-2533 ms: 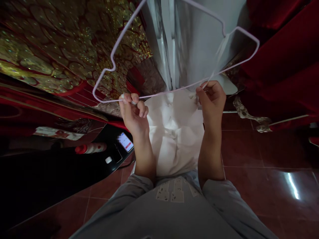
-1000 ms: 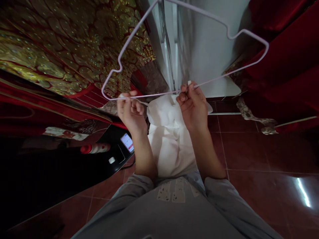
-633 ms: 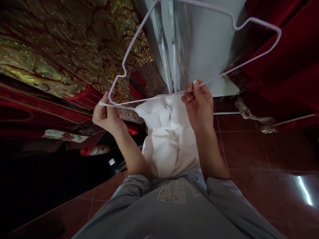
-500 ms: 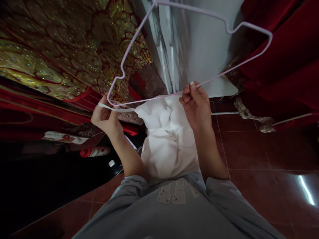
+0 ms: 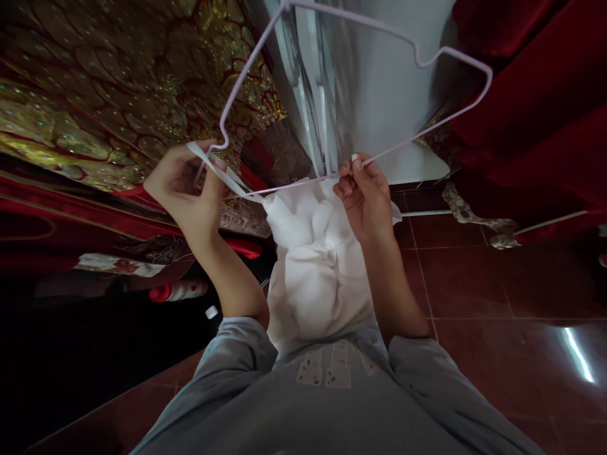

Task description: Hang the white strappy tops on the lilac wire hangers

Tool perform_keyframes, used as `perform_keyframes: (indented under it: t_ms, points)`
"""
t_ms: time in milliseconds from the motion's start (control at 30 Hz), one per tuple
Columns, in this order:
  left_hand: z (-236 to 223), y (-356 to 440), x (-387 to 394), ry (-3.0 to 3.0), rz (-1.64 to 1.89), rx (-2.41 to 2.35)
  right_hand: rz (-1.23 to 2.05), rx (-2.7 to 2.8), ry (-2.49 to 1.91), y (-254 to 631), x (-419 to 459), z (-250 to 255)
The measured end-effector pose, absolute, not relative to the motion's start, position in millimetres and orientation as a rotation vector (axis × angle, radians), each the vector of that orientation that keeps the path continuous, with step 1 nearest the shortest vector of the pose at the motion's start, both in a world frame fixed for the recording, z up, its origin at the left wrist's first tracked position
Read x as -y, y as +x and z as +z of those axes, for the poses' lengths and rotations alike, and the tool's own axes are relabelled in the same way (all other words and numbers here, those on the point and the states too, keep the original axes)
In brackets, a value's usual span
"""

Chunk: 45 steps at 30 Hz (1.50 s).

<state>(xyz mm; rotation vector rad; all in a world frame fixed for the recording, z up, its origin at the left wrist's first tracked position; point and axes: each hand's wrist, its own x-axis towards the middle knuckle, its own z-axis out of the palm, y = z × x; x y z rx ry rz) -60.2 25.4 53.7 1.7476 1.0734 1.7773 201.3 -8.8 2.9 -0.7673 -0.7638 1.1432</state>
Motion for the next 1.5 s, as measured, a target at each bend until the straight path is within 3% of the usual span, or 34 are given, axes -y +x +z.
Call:
perform_keyframes:
  t_ms: [300, 500, 633, 867, 1067, 1200, 1333, 1500]
  points:
    - [76.1, -54.5, -37.4, 1.406, 1.55, -1.094, 1.112, 0.863, -0.835, 208.5, 7.2, -0.6]
    - [36.9, -43.9, -31.4, 1.138, 1.895, -0.939, 1.099, 0.868, -0.868, 214.4, 7.9, 0.8]
    - [1.6, -18.9, -17.9, 0.793, 1.757, -0.784, 1.091, 0.85, -0.87, 212.8, 8.3, 3.2]
    - [-13.2, 14.6, -3.0, 0.963, 1.821, -0.747, 1.017, 0.69, -0.865, 196.2, 22.3, 20.2]
    - [-8.3, 10.1, -5.4, 1.022, 1.917, -0.737, 0.826, 0.515, -0.91, 213.8, 28.0, 18.7]
    - [-10.7, 5.5, -7.9, 1.006, 1.909, -0.731, 0.534, 0.337, -0.989, 246.9, 17.1, 19.6]
    - [-9.5, 1.1, -12.0, 1.011, 1.942, -0.713, 0.24, 0.454, -0.974, 279.8, 9.4, 24.7]
    - [-5.6, -3.0, -15.2, 1.045, 1.96, -0.68, 0.101, 0.635, -0.901, 310.9, 5.6, 31.3]
